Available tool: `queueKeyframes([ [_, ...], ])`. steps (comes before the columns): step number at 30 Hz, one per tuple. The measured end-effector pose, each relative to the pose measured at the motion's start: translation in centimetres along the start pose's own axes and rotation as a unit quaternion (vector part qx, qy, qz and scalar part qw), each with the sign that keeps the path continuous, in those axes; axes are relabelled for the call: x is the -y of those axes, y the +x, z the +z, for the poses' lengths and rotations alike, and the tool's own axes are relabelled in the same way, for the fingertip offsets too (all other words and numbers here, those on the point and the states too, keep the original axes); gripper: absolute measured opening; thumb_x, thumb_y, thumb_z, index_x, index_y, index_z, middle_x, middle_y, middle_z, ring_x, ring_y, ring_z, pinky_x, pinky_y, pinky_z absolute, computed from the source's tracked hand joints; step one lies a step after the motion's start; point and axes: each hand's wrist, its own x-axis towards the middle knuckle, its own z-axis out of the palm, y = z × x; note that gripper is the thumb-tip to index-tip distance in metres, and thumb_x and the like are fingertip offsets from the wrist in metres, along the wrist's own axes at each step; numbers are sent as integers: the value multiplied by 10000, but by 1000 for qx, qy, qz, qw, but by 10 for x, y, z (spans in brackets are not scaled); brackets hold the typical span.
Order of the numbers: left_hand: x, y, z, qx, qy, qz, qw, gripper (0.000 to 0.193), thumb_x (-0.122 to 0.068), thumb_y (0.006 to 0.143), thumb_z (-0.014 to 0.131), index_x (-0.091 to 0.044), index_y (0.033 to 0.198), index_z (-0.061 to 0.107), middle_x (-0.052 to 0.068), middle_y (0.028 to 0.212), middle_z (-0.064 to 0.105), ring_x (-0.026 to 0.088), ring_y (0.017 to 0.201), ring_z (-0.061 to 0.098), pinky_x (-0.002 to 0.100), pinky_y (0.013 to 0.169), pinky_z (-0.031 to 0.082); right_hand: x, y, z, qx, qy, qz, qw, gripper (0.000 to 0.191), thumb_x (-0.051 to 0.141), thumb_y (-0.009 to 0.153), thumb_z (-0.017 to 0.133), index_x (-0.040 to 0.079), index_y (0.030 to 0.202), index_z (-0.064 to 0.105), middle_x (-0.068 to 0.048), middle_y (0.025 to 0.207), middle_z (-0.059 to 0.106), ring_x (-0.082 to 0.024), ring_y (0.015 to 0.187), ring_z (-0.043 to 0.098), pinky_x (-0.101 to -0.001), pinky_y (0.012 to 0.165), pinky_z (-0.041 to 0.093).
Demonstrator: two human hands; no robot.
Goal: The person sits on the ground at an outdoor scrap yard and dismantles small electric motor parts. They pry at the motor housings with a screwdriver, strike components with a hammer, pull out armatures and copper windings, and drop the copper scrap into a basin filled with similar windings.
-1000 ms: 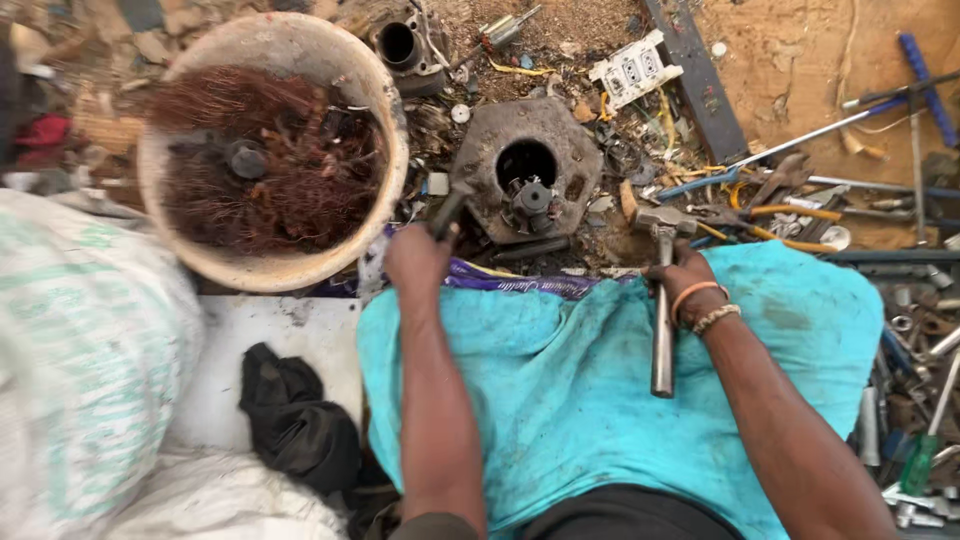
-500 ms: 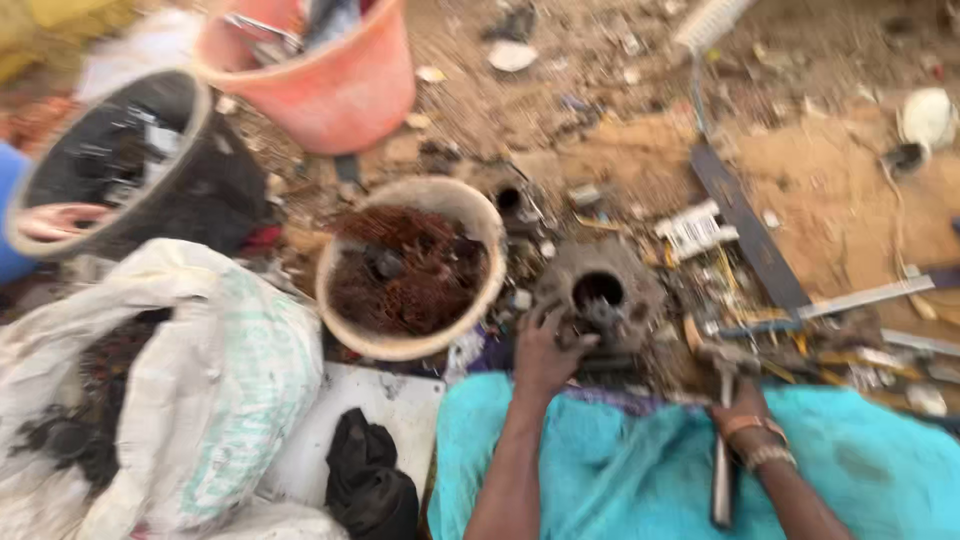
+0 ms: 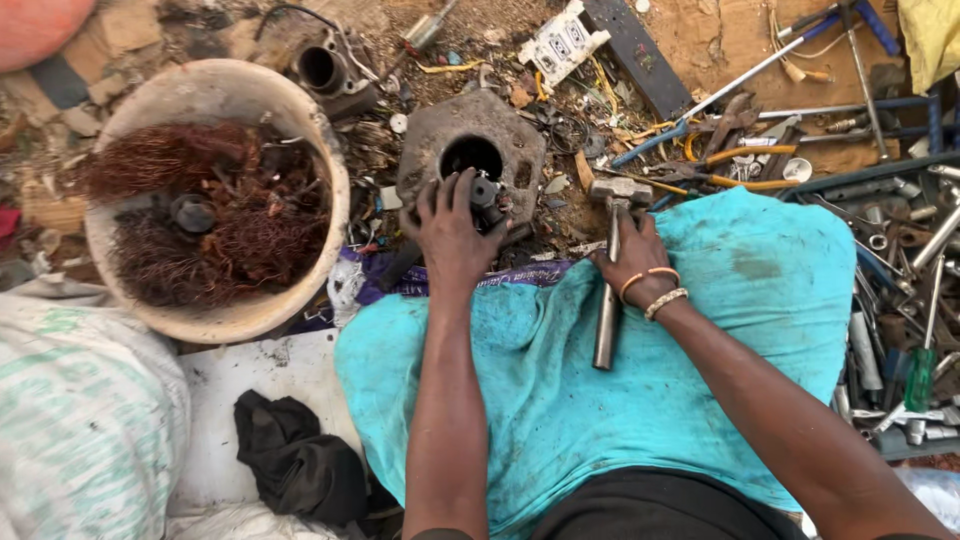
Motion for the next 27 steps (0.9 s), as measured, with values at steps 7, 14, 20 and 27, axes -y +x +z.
queueKeyframes([
  [7, 10, 1, 13, -67, -167, -24, 983, 874, -304, 629, 1003, -185, 1358, 536, 91, 1365, 563, 322, 1274, 554, 576, 1103, 401, -22, 8, 17, -1, -7, -39, 999, 842, 317, 795, 846, 67, 1495, 451, -336, 1399, 433, -539, 1221, 516, -541, 1036, 468],
  [14, 25, -4, 4, -149, -615, -101, 768, 904, -96, 745, 961, -111, 1481, 438, 64, 1299, 543, 231, 1152, 583, 416, 1032, 527, -27, 19, 2, 39, -65, -26, 997, 752, 353, 844, 778, 84, 1480, 479, -320, 1318, 509, -494, 1163, 562, -538, 972, 496],
  [20, 34, -5, -18, -138, -836, -224, 481, 543, -371, 994, 666, -22, 1405, 600, 115, 1081, 688, 255, 926, 655, 415, 807, 579, -49, 82, -39, 22, -266, -56, 962, 162, 155, 825, 724, 40, 933, 763, -232, 929, 741, -406, 863, 731, -504, 756, 599],
  [27, 38, 4, -42, -165, -882, -240, 370, 420, -310, 957, 656, -83, 1310, 663, 96, 1157, 721, 253, 1034, 696, 457, 952, 564, -18, 85, -39, -158, -430, -128, 880, 213, 168, 877, 718, 78, 1070, 737, -164, 1042, 764, -391, 1042, 728, -571, 908, 553],
])
